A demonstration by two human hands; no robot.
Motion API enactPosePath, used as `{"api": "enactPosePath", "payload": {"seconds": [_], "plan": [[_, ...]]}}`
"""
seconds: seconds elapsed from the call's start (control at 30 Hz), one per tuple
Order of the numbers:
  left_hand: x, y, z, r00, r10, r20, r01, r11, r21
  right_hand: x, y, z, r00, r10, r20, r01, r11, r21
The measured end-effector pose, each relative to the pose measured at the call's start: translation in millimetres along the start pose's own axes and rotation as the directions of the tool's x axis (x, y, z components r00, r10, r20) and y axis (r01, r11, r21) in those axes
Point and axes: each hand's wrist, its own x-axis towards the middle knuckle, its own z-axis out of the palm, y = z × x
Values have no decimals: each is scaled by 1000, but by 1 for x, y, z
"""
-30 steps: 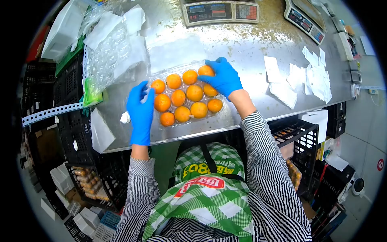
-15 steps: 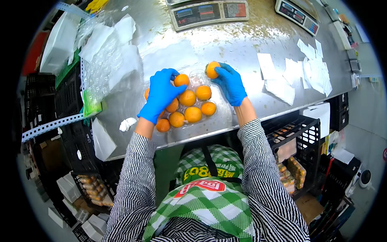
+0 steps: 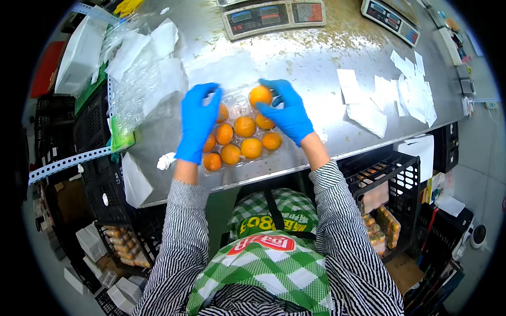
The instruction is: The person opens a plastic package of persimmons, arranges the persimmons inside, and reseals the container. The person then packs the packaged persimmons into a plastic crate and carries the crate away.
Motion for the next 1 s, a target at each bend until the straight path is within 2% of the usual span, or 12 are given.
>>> {"api": "enactPosePath", "payload": {"seconds": [0.1, 0.2, 0.23, 0.33, 0.4, 0.47, 0.6, 0.63, 0.73, 0.83, 0.93, 1.0], "plan": [[-20, -23, -44, 964, -223, -144, 210, 973, -98, 11, -12, 26, 960, -248, 131, 271, 942, -199], [-51, -52, -76, 920, -350, -178, 338, 936, -92, 26, -5, 46, 889, -224, 400, 430, 707, -561], [-63, -59, -84, 904, -386, -182, 370, 922, -116, 30, -2, 51, 903, -81, 421, 358, 683, -636], [-100, -78, -106, 841, -511, -177, 474, 854, -212, 30, -5, 39, 903, -214, 372, 414, 662, -625], [-123, -86, -118, 783, -606, -137, 551, 780, -297, 38, -8, 26, 948, -166, 270, 283, 827, -486], [-141, -87, -123, 760, -635, -139, 580, 759, -295, 47, -17, 15, 952, -160, 262, 263, 864, -430], [-166, -83, -126, 755, -645, -119, 606, 755, -250, 50, -21, 27, 806, -9, 591, 408, 732, -546], [-172, -84, -125, 739, -665, -104, 629, 737, -248, 49, -19, 33, 808, -82, 584, 486, 654, -580], [-181, -82, -121, 719, -689, -93, 661, 719, -217, 51, -24, 37, 819, 20, 573, 455, 585, -671], [-180, -74, -117, 723, -687, -72, 666, 721, -193, 46, -24, 41, 850, 7, 526, 438, 544, -715], [-176, -68, -110, 731, -682, -33, 658, 717, -229, 45, -10, 36, 880, -83, 468, 402, 656, -639], [-169, -61, -105, 738, -675, -6, 649, 712, -266, 57, 2, 31, 977, -58, 204, 153, 861, -486]]}}
